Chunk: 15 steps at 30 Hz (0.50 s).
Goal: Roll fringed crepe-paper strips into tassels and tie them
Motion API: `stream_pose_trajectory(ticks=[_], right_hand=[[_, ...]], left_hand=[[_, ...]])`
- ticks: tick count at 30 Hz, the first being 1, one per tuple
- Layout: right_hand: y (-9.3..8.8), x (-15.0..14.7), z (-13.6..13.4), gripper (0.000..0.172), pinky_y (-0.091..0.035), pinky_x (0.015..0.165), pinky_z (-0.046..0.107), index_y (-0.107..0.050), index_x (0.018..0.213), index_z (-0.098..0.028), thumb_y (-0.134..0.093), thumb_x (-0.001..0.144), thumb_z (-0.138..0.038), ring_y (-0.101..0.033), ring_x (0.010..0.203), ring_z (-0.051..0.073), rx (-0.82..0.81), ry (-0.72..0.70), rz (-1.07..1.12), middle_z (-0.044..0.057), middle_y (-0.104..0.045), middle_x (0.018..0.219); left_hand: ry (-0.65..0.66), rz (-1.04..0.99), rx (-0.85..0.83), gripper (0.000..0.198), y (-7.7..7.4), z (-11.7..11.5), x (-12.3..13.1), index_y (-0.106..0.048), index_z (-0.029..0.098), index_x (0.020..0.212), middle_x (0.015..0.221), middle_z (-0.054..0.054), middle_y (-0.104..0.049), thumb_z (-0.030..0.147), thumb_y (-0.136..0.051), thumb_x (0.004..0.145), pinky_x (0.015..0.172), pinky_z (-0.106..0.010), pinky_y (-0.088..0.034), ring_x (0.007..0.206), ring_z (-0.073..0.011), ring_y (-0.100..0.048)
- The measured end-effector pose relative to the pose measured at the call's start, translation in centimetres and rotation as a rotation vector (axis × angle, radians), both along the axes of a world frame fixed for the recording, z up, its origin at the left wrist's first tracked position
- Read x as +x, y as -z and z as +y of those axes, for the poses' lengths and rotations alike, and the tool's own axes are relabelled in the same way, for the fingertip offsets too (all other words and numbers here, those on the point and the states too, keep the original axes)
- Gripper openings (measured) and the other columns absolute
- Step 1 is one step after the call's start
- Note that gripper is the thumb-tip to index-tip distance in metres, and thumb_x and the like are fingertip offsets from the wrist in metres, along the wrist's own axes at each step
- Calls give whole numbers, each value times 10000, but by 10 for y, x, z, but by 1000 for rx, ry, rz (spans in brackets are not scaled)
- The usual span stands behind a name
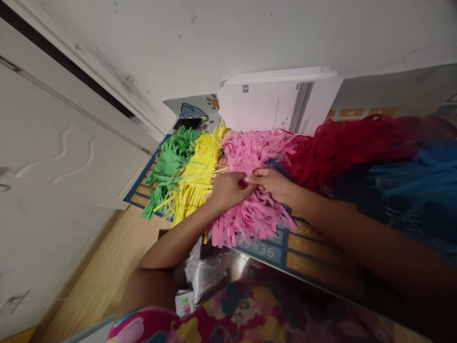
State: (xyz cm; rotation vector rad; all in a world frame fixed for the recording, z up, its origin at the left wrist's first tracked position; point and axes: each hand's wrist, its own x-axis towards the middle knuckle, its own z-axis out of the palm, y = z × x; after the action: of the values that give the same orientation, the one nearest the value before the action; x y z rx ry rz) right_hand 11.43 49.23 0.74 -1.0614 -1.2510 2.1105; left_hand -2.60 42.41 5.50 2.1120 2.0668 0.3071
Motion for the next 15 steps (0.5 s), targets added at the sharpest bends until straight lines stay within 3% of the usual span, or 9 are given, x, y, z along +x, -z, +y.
stream_pose_trajectory(ticks=[4, 11, 15], right_hand=[[1, 1, 0, 440, -167, 372, 203, -508, 663, -197, -885, 606, -416, -308, 402, 51, 0, -12, -2, -91, -415, 473], [6, 3, 2, 490, -134, 365, 192, -507, 653, -191, -914, 558, -447, -284, 400, 42, 3, -22, 15, -88, -427, 454], [4, 6, 4, 502, -156, 371, 184, -501, 657, -191, -915, 553, -454, -301, 407, 41, 7, -16, 16, -92, -427, 461]], left_hand=[[25, -16, 10, 247, 0, 1, 1, -653, 181, 705, 695, -44, -676, 390, -626, 833, 595, -285, -314, 631, -188, -574], [13, -419, -104, 217, 9, 5, -16, -666, 164, 727, 627, 27, -575, 358, -620, 812, 578, -230, -338, 594, -122, -501], [25, -500, -105, 219, 12, 7, -23, -644, 158, 724, 630, 33, -560, 353, -591, 807, 587, -221, -362, 593, -110, -487]])
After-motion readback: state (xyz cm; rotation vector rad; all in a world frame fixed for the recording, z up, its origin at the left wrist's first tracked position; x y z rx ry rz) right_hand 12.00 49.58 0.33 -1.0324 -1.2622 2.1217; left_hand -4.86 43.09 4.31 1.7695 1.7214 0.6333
